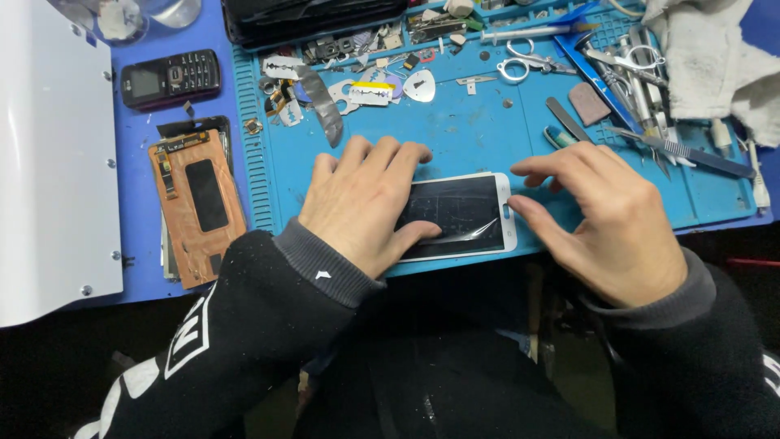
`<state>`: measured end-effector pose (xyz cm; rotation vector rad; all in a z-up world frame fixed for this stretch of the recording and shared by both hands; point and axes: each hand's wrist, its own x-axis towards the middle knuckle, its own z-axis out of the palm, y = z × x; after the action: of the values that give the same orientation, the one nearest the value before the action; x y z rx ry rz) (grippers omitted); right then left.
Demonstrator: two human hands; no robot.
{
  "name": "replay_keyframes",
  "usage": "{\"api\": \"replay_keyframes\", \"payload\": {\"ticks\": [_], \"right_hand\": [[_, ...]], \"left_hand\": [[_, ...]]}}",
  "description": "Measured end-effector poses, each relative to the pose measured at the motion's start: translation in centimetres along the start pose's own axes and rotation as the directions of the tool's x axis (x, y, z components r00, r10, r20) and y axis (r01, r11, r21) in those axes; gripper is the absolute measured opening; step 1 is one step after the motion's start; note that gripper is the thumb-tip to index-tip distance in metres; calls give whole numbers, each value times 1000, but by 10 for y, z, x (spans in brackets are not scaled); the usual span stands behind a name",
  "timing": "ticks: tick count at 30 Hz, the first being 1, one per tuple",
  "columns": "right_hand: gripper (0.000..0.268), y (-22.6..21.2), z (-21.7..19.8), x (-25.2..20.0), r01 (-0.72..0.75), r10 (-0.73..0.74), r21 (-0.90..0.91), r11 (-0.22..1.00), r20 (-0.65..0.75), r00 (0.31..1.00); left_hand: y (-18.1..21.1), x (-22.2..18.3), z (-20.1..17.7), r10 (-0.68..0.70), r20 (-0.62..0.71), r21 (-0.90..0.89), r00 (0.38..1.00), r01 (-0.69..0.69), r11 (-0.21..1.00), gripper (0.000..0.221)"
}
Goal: Applying adhesive tape to a smartphone frame and aligning the screen glass during a repair process.
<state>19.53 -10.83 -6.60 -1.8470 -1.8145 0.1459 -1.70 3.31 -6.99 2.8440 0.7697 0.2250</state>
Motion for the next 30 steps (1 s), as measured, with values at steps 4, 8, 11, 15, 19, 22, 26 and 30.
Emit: {"api": "replay_keyframes", "payload": {"ticks": [4,8,11,15,19,22,26,30], "right_hand": [[33,-5,-1,8,4,-4,-8,1000,26,1000],[41,0,0,12,-22,32,-84,996,121,992],[50,-2,0,12,-24,39,-100,995,152,988],[85,0,-3,4,48,-34,-63,997,199,979],[100,4,-1,1,64,-37,-98,993,254,966],[98,8,2,3,53,-36,-59,997,259,965],[93,9,4,4,44,-40,-11,999,250,967],[96,13,6,4,58,-43,-53,997,246,968]], "left_hand": [[-1,7,-3,-32,130,-97,991,45,994,66],[0,10,1,-43,152,-78,987,55,995,62],[1,15,3,-68,199,-74,978,85,994,75],[-3,19,6,-52,182,-79,982,68,995,63],[-7,25,9,-71,215,-134,974,102,986,54],[-9,30,10,-86,258,-154,962,129,980,54],[-12,40,9,-88,382,-143,920,153,978,56],[-11,39,9,-81,365,-141,927,141,980,55]]}}
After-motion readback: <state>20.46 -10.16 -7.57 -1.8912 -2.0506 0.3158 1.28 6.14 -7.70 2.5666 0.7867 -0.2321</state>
